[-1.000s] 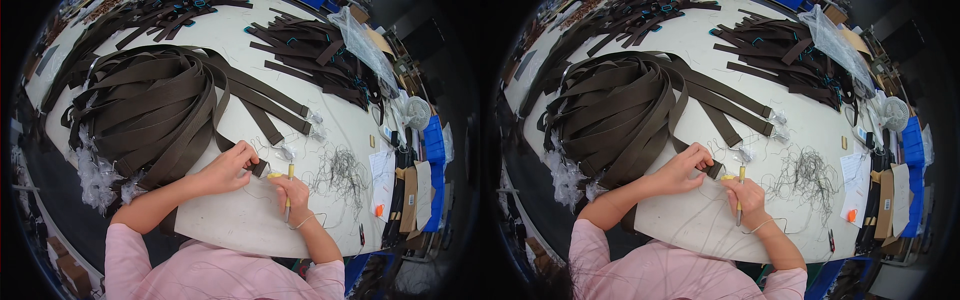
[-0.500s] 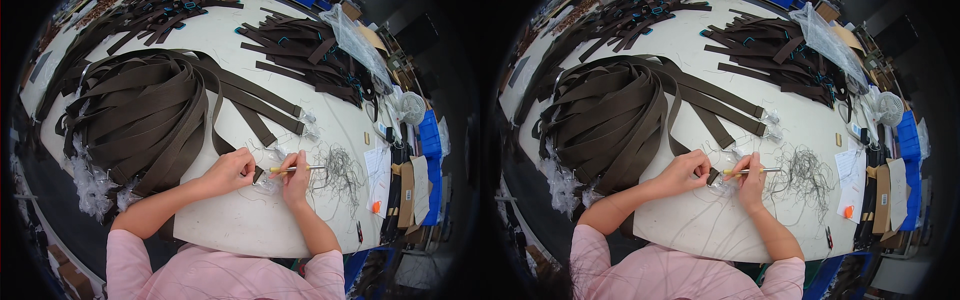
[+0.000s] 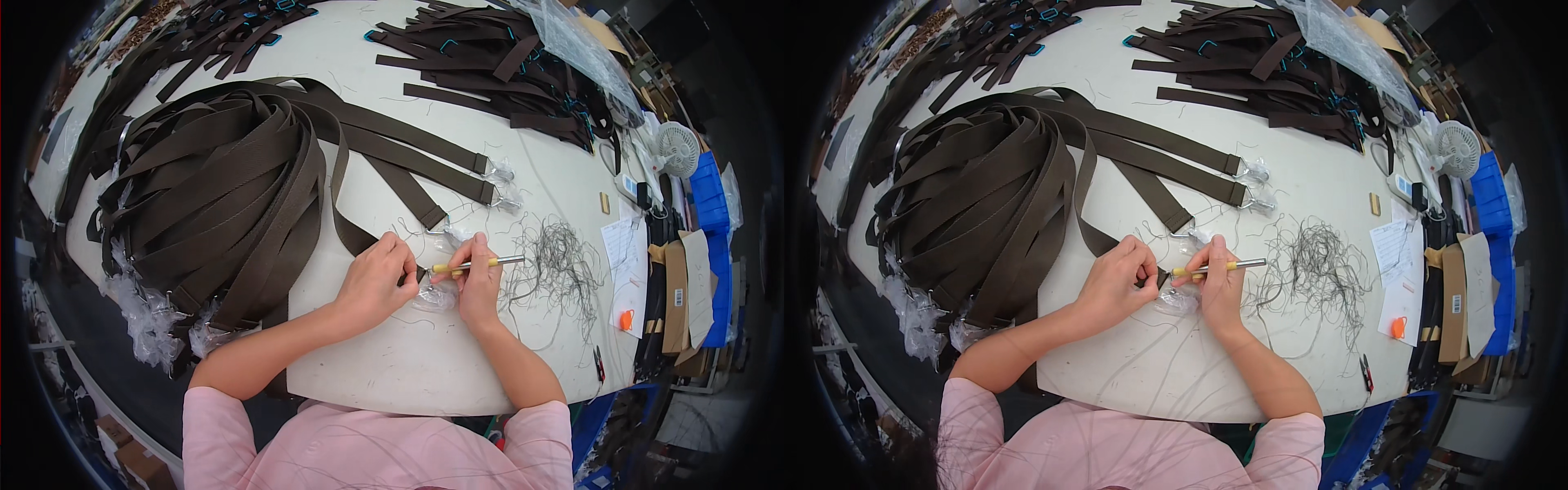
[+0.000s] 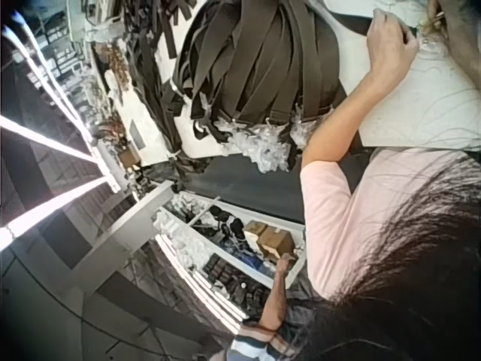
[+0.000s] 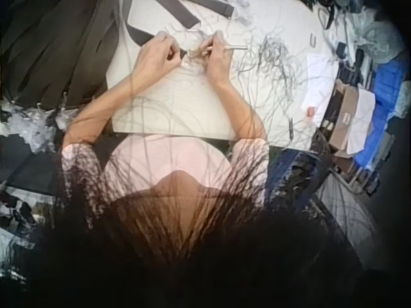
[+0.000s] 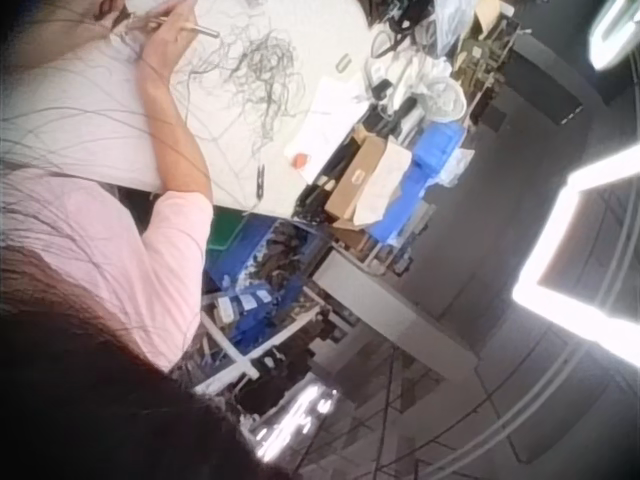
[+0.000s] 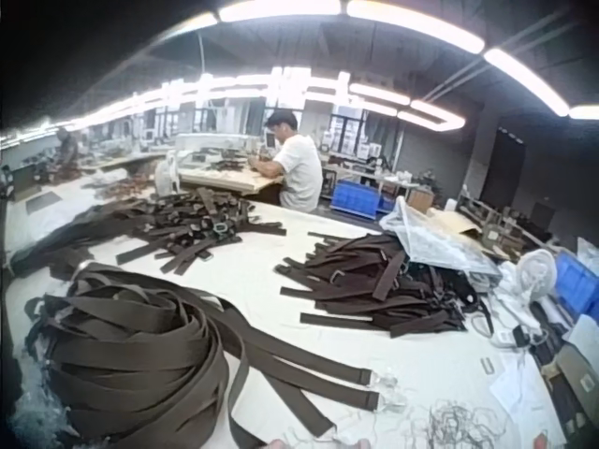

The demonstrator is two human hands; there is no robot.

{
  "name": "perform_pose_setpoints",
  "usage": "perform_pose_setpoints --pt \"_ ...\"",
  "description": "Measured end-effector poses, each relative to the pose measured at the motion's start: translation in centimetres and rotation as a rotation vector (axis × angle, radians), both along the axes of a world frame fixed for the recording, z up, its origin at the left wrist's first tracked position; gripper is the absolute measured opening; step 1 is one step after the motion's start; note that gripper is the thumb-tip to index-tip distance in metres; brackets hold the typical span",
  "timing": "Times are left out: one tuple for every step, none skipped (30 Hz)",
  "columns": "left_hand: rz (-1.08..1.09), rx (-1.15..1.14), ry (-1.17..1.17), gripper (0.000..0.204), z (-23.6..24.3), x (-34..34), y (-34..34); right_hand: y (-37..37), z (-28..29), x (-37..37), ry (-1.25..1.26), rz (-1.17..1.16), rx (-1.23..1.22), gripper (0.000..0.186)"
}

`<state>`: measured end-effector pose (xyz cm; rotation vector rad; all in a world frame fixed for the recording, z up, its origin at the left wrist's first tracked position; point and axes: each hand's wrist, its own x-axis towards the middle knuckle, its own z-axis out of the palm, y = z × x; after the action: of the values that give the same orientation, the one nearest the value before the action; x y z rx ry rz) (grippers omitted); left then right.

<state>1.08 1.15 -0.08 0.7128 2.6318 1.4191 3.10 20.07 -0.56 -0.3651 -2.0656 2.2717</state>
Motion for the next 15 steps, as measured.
perform_pose_setpoints --pt "-0.004 0.023 -0.033 0.016 0.00 -0.13 -0.04 0.09 -0.14 0.00 0.004 0.020 0.032 0.058" --pt "-0.008 0.045 -0.066 0.016 0.05 -0.27 -0.12 0.09 -0.10 0.05 -0.003 0.025 0.030 0.058" --pt "-0.011 0.068 -0.099 0.016 0.10 -0.37 -0.18 -0.04 0.19 0.09 -0.012 0.030 0.029 0.058" --pt "-0.012 0.080 -0.098 0.015 0.18 -0.42 -0.15 -0.13 0.41 0.12 -0.020 0.036 0.027 0.058" --pt "-0.014 0.092 -0.096 0.014 0.27 -0.45 -0.12 -0.10 0.48 0.13 -0.024 0.040 0.037 0.058" --pt "-0.014 0.103 -0.094 0.014 0.37 -0.46 -0.13 -0.08 0.55 0.15 -0.027 0.044 0.044 0.058" --pt "-0.015 0.100 -0.089 0.014 0.42 -0.48 -0.14 -0.08 0.58 0.14 -0.031 0.049 0.052 0.058" --pt "-0.015 0.097 -0.084 0.014 0.46 -0.50 -0.15 -0.11 0.61 0.11 -0.026 0.049 0.031 0.058" --pt "-0.014 0.097 -0.080 0.013 0.44 -0.48 -0.14 -0.13 0.62 0.10 -0.022 0.048 0.012 0.058" --pt "-0.016 0.092 -0.087 0.014 0.42 -0.46 -0.16 -0.15 0.58 0.08 -0.018 0.048 -0.008 0.057" --pt "-0.016 0.088 -0.093 0.014 0.40 -0.43 -0.20 -0.14 0.37 0.05 -0.010 0.054 -0.020 0.057" --pt "-0.017 0.086 -0.101 0.015 0.34 -0.40 -0.18 -0.05 0.09 0.04 -0.002 0.060 -0.029 0.057" --pt "-0.017 0.089 -0.101 0.015 0.30 -0.39 -0.15 -0.01 -0.10 0.03 0.006 0.066 -0.039 0.057" --pt "-0.016 0.092 -0.101 0.016 0.27 -0.40 -0.11 -0.01 -0.16 0.01 0.006 0.065 -0.043 0.057" --pt "-0.014 0.095 -0.101 0.016 0.25 -0.39 -0.08 -0.01 -0.18 -0.03 0.006 0.065 -0.048 0.057"
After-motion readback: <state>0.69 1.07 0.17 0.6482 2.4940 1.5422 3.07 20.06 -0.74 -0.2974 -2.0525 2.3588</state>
